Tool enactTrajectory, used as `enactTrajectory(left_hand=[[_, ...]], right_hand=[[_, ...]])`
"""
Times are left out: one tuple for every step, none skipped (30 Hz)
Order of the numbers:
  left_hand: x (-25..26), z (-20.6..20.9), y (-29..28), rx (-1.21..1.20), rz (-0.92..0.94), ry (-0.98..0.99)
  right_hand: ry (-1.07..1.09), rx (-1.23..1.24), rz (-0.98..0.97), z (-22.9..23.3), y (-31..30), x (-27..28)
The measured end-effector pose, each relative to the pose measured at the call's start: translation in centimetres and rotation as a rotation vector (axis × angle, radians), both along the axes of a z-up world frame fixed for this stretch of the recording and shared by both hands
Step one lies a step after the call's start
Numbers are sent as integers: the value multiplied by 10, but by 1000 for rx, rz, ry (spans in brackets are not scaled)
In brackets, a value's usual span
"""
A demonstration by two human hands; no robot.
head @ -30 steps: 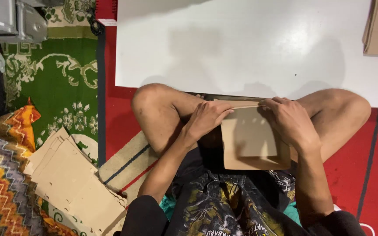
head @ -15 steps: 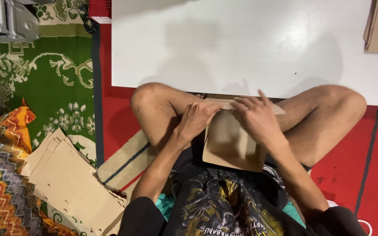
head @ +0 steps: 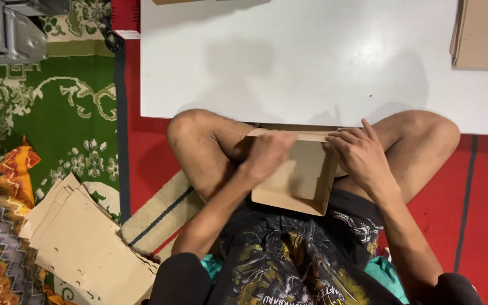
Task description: Folding and assembling a cardboard box while sitting on the floor
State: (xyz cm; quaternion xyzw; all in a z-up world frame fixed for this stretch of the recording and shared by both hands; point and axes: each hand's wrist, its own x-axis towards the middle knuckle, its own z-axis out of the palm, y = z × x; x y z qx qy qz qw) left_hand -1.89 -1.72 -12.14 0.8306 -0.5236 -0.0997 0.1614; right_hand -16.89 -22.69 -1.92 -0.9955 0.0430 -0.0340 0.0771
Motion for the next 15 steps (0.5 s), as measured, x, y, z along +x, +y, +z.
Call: enactTrajectory(left_hand=[[-4, 18, -10, 0, 3, -6], [-8, 37, -22, -55, -32, 43], [-12, 55, -35, -111, -66, 91], [-9, 57, -32, -118, -69, 86], [-5, 59, -29, -139, -71, 173], [-3, 60, -24, -155, -72, 262], [3, 70, -12, -156, -74, 258], [11, 80, 0, -117, -43, 201], [20, 90, 13, -78, -11, 144], [23, 93, 19, -79, -9, 138], [26, 95, 25, -49, 73, 130], [28, 97, 32, -20, 158, 123], [27, 99, 36, -21, 164, 118], [28, 100, 38, -19, 156, 65], [30, 102, 40, -17, 148, 12]], right_hand=[[-6, 0, 3, 2, 3, 3], [19, 25, 1, 6, 4, 7], [43, 49, -1, 9, 6, 10], [38, 42, -3, 12, 3, 10], [54, 47, 3, 14, 0, 10], [70, 58, 10, 16, -1, 9], [66, 56, 9, 17, -3, 6], [88, 79, 8, 17, -5, 4], [109, 101, 6, 18, -7, 3], [103, 100, 9, 13, -10, 4], [119, 120, 11, 8, -12, 6], [137, 139, 16, 2, -16, 7], [132, 139, 22, 1, -11, 9], [132, 82, 21, 2, -9, 13], [133, 26, 20, 2, -7, 17]])
